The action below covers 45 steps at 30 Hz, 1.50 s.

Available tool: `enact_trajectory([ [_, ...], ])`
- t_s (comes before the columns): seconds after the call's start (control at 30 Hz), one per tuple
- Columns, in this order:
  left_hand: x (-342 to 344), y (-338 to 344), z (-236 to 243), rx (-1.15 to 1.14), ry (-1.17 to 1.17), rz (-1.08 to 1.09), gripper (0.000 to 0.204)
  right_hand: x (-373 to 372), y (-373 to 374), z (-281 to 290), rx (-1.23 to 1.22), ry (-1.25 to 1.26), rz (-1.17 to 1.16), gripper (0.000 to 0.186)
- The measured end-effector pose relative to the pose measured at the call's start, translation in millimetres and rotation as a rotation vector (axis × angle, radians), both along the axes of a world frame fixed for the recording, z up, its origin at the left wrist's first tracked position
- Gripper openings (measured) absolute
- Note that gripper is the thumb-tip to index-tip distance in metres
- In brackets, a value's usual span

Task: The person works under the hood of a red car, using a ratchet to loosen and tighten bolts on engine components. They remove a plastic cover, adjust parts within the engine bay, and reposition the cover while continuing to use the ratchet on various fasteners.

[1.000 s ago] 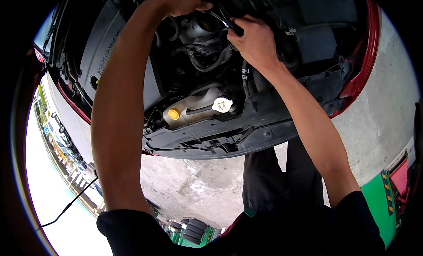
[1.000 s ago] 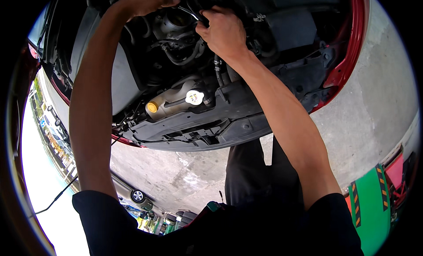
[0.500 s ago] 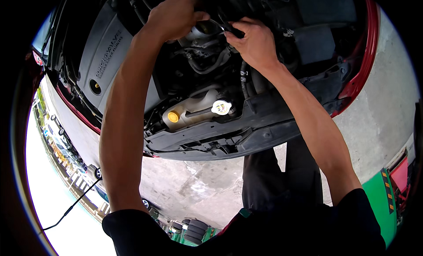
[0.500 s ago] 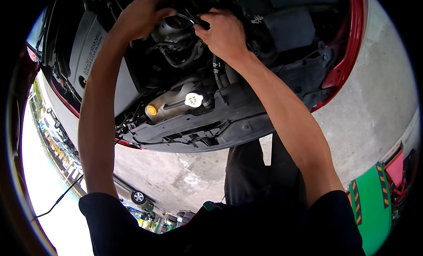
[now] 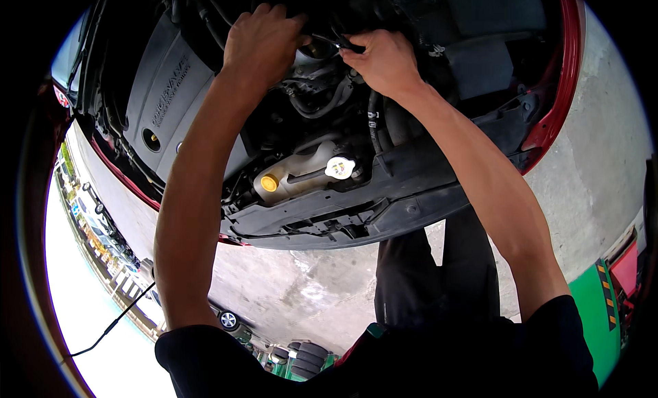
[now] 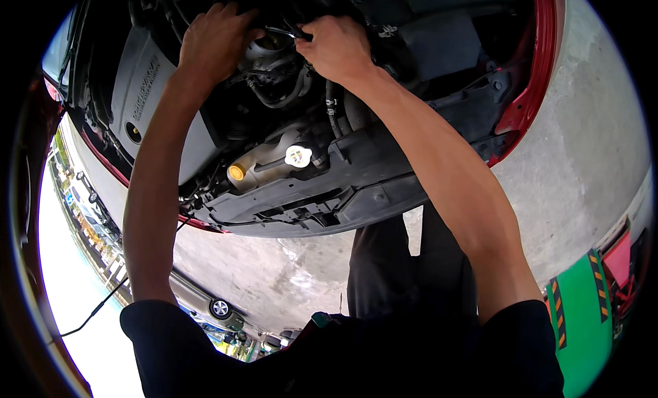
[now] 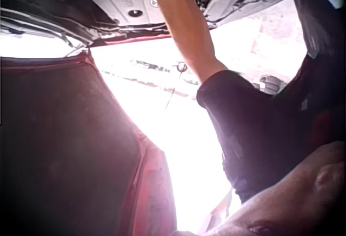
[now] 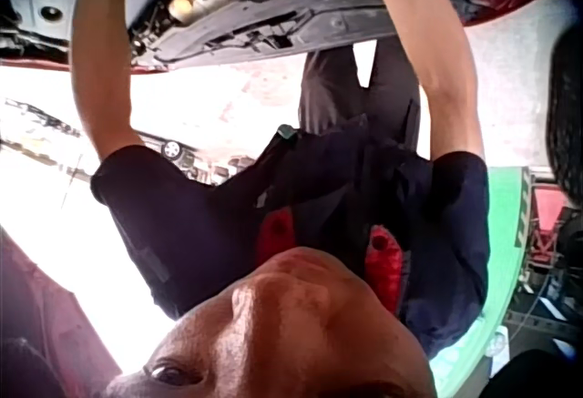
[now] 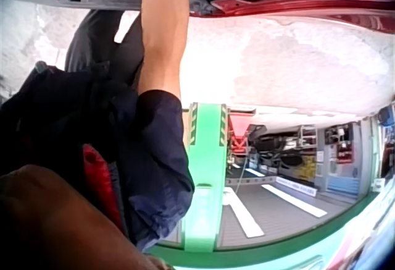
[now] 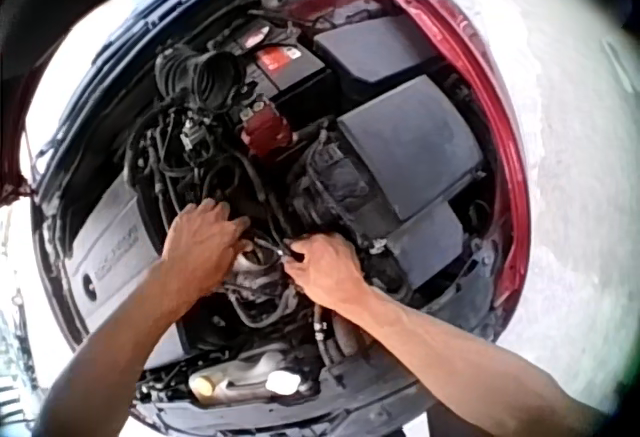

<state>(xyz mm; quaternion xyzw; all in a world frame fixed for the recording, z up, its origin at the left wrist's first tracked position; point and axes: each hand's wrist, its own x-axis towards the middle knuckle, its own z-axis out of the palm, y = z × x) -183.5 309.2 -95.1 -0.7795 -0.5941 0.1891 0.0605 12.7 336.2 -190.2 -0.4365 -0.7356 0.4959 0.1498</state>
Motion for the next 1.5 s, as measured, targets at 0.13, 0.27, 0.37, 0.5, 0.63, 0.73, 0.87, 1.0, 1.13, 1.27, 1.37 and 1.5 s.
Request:
enact_trajectory([
  [0.13,10,21,9,-0.375,0.059,0.291,0.053,1,1,-8,0.096,0.011,0.000,0.028],
  [0.27,21,14,10,-0.240,0.032,0.306,0.058,0,-1,-5,0.196,-0.005,0.002,0.034],
  [0.37,36,17,14,-0.290,0.093,0.395,0.048,2,-6,1,0.108,-0.119,-0.024,0.037],
  [0.5,46,4,31,-0.309,0.117,0.388,0.048,-6,-7,-8,0.234,-0.077,-0.061,0.041],
  [0.63,67,-20,19,-0.156,0.056,0.589,0.044,-4,-13,-5,0.185,-0.086,-0.050,0.043],
  [0.73,96,-31,20,-0.173,0.074,0.737,0.021,-2,-4,-14,0.189,-0.006,0.007,0.042],
  [0.87,148,-65,-12,-0.121,-0.119,0.935,0.030,12,5,-16,0.254,0.083,0.174,0.029],
  [1.0,131,-60,7,-0.032,-0.211,0.921,0.035,13,9,-20,0.214,0.078,0.138,0.040],
  [1.13,14,-3,21,-0.119,-0.040,0.329,0.024,-8,-5,-13,0.161,0.016,0.117,0.040],
  [1.27,37,-8,24,-0.276,0.039,0.380,0.022,0,-4,-7,0.149,-0.009,0.075,0.037],
  [1.37,123,-63,12,-0.257,-0.090,0.592,0.016,12,5,-18,0.278,0.060,0.111,0.039],
  [1.5,86,-65,15,0.069,-0.149,0.586,0.021,5,1,-6,0.121,0.059,0.180,0.047],
])
